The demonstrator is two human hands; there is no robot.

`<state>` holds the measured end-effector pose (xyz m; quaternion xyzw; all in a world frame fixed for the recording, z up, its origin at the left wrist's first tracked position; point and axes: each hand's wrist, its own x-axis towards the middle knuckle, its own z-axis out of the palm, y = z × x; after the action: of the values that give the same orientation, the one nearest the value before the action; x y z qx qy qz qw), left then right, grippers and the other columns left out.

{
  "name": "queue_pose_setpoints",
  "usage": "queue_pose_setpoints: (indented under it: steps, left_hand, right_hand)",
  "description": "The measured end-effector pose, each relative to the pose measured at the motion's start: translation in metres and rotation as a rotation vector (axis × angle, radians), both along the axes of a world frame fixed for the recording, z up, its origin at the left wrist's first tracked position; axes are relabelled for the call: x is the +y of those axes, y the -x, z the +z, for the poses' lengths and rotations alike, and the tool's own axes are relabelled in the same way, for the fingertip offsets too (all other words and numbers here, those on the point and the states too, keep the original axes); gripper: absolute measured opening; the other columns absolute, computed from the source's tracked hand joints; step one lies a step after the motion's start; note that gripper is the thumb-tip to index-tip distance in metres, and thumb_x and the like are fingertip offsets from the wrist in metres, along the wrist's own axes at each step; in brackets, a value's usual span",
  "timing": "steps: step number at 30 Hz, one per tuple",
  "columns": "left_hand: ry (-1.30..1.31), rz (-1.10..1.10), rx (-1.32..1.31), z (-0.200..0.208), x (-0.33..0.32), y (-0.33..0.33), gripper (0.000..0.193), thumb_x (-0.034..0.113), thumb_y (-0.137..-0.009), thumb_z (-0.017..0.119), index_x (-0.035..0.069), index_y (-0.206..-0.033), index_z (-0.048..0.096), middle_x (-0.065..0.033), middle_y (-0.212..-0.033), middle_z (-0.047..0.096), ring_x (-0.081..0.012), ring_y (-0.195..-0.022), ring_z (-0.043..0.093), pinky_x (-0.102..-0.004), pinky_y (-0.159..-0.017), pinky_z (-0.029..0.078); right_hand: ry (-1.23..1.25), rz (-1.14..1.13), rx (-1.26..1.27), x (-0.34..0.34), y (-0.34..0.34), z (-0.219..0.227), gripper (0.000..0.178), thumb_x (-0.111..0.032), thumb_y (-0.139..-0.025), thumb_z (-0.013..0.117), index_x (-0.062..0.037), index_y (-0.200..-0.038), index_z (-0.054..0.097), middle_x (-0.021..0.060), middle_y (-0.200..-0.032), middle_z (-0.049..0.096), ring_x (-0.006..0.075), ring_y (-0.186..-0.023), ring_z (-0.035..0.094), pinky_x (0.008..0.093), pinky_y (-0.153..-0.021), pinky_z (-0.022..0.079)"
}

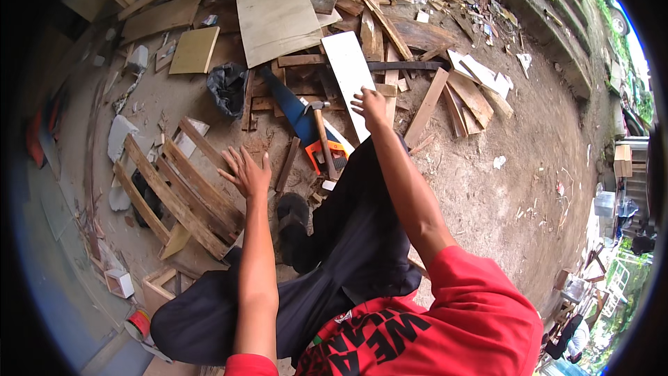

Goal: The person sits on the floor and uses a hammer to drive nails into a wooden pallet structure. They repeatedly position a wooden plank, strike it with the hammer, and adjust the pieces to assemble the frame.

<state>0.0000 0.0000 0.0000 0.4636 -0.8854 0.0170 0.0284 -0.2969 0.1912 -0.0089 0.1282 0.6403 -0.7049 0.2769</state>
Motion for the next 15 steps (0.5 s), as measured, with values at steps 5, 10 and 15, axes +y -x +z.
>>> queue_pose_setpoints:
  steps: [5, 10, 15]
  left_hand:
    - [-0.139, -0.037, 0.046, 0.009, 0.015, 0.000, 0.056, 0.052, -0.094, 0.052, 0.009, -0.129, 0.061, -0.0087, -0.143, 0.053, -0.0227, -0.141, 0.038, -0.0650, -0.116, -0.005]
    - [-0.117, -0.036, 0.209, 0.014, 0.011, 0.018, 0.041, 0.046, -0.091, 0.059, 0.011, -0.111, 0.067, -0.0039, -0.118, 0.066, -0.0226, -0.122, 0.056, -0.0629, -0.118, 0.001]
    - [-0.112, -0.012, 0.268, 0.014, 0.013, 0.016, 0.036, 0.045, -0.090, 0.061, 0.012, -0.102, 0.070, -0.0041, -0.106, 0.070, -0.0233, -0.113, 0.060, -0.0605, -0.119, 0.004]
  right_hand:
    - [-0.028, -0.183, -0.034, 0.017, 0.059, -0.029, 0.044, -0.028, -0.099, 0.056, 0.0075, -0.123, 0.051, 0.0217, -0.118, 0.062, 0.0300, -0.095, 0.068, 0.0397, -0.078, 0.059]
    - [-0.862, -0.001, 0.428, 0.002, 0.093, -0.067, 0.083, -0.061, -0.078, 0.073, 0.0095, -0.117, 0.053, 0.0301, -0.124, 0.057, 0.0419, -0.110, 0.060, 0.0476, -0.092, 0.049]
    - [-1.031, 0.402, 0.493, -0.021, 0.058, -0.043, 0.143, -0.078, -0.055, 0.077, 0.0072, -0.151, 0.013, 0.0335, -0.148, 0.030, 0.0445, -0.142, 0.026, 0.0626, -0.113, 0.022]
